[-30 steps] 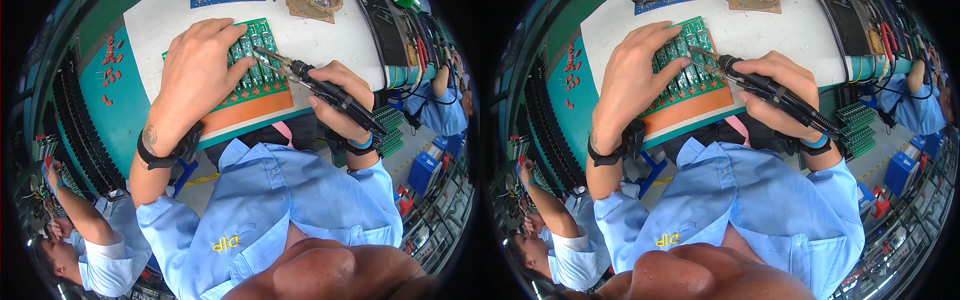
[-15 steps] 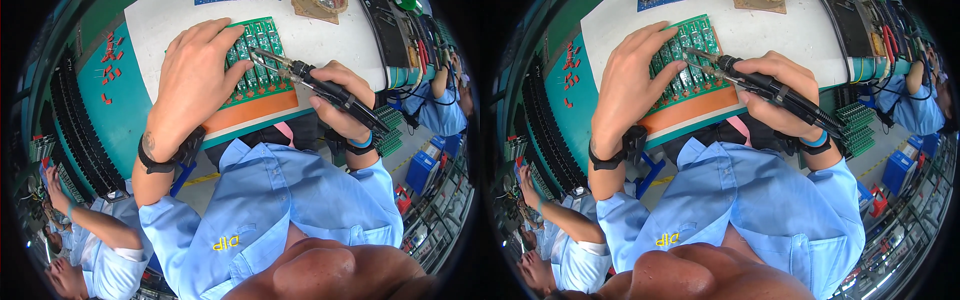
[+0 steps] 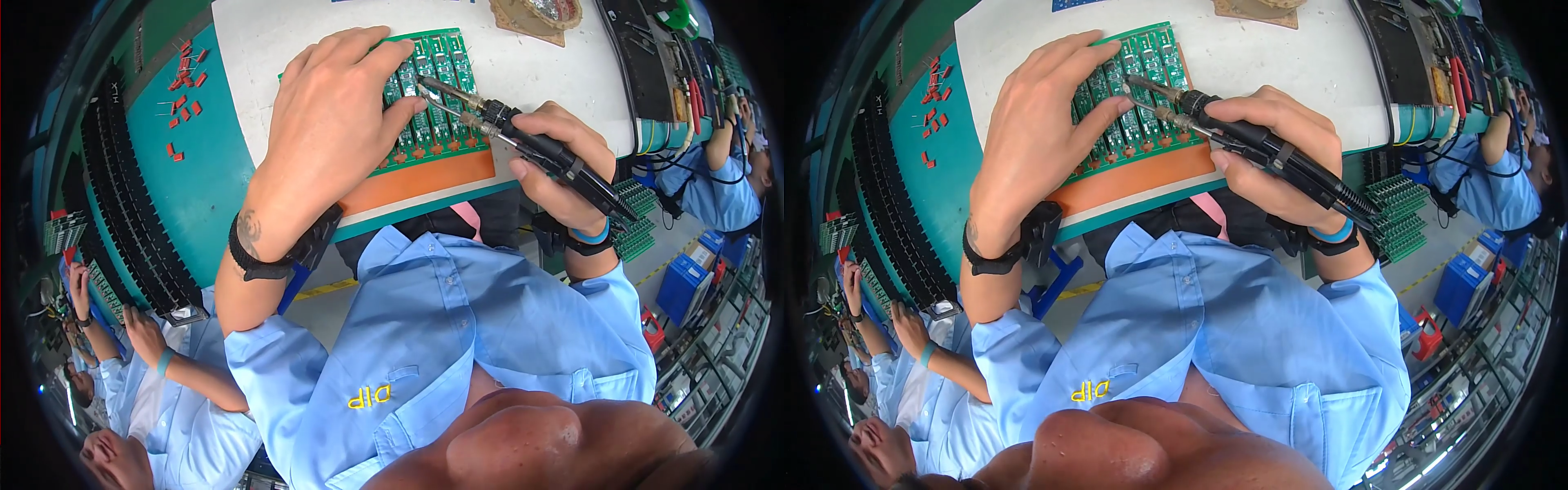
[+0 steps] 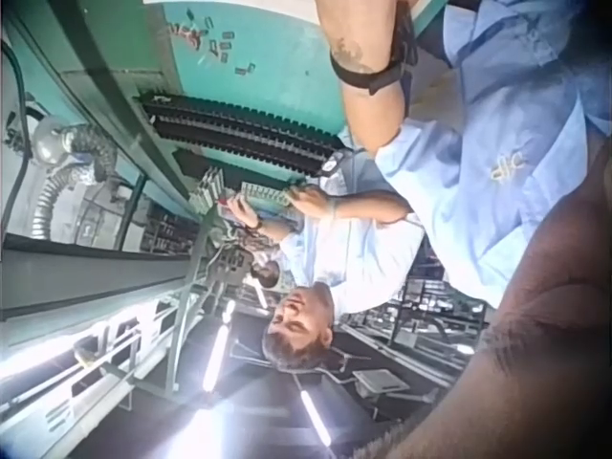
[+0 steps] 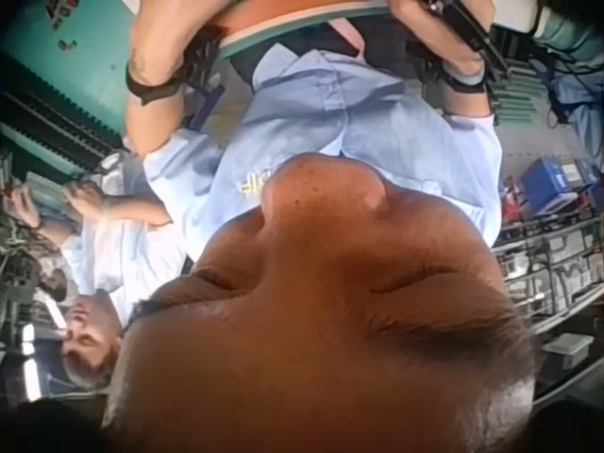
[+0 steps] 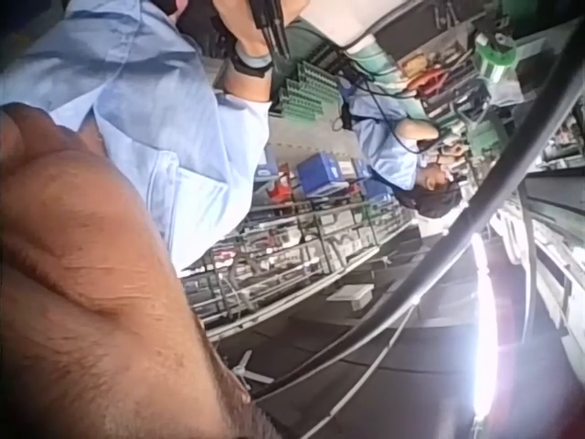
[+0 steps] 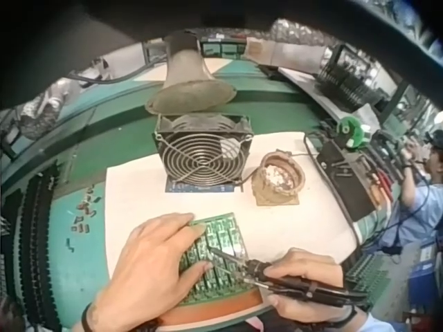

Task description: Soldering electronic components onto printed circuit boards at an industrial workstation.

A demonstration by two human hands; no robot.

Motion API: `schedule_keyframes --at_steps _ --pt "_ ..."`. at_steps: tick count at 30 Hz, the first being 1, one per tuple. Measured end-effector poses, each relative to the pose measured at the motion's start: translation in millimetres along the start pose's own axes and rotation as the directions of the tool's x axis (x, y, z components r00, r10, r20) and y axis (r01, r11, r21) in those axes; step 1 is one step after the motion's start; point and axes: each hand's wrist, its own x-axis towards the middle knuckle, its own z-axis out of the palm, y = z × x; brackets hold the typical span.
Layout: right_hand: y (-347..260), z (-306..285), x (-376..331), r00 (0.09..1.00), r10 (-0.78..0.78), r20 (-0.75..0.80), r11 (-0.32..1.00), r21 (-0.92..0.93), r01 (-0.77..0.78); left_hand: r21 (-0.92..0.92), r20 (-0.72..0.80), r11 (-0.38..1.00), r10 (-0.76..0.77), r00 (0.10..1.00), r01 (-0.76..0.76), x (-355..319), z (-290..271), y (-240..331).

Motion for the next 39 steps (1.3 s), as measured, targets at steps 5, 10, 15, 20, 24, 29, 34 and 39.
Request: schedule_keyframes --at_steps 5,10,15,20,24,29,34,39 --pt "0 0 1 1.000 -0.008 -0.018 1.000 -0.007 0.008 0.017 -0.013 1.000 0.012 1.000 -0.012 0 0 0" --pt "-1 -4 -4 0.999 -0.019 -0.029 0.999 -0.027 0.019 0.010 -0.021 1.000 0.023 1.000 -0.023 0 1 -1" --pt "-8 -7 -8 0.999 -0.010 -0.041 1.000 -0.022 0.009 -0.006 -0.043 0.999 0.040 0.998 -0.041 0 3 -3" --pt "-9 -3 -2 0.997 -0.061 -0.047 0.998 -0.002 0.061 -0.055 -0.058 0.998 0.021 0.998 -0.024 1 -2 -1" --pt "-7 3 2 0.997 -0.059 -0.043 0.998 0.001 0.059 0.014 -0.067 1.000 0.021 0.998 -0.020 -3 -11 -2" --pt "-3 8 5 0.999 -0.042 -0.024 0.999 -0.003 0.042 0.057 0.017 0.998 -0.006 1.000 0.005 -6 -13 -6" --pt "-1 11 8 1.000 -0.027 -0.008 1.000 0.000 0.027 0.078 0.031 0.997 -0.011 0.999 0.009 -7 -13 -5" --pt "-2 10 8 1.000 -0.030 0.002 0.999 -0.011 0.030 0.081 0.030 0.997 -0.018 0.999 0.016 -7 -13 -5"
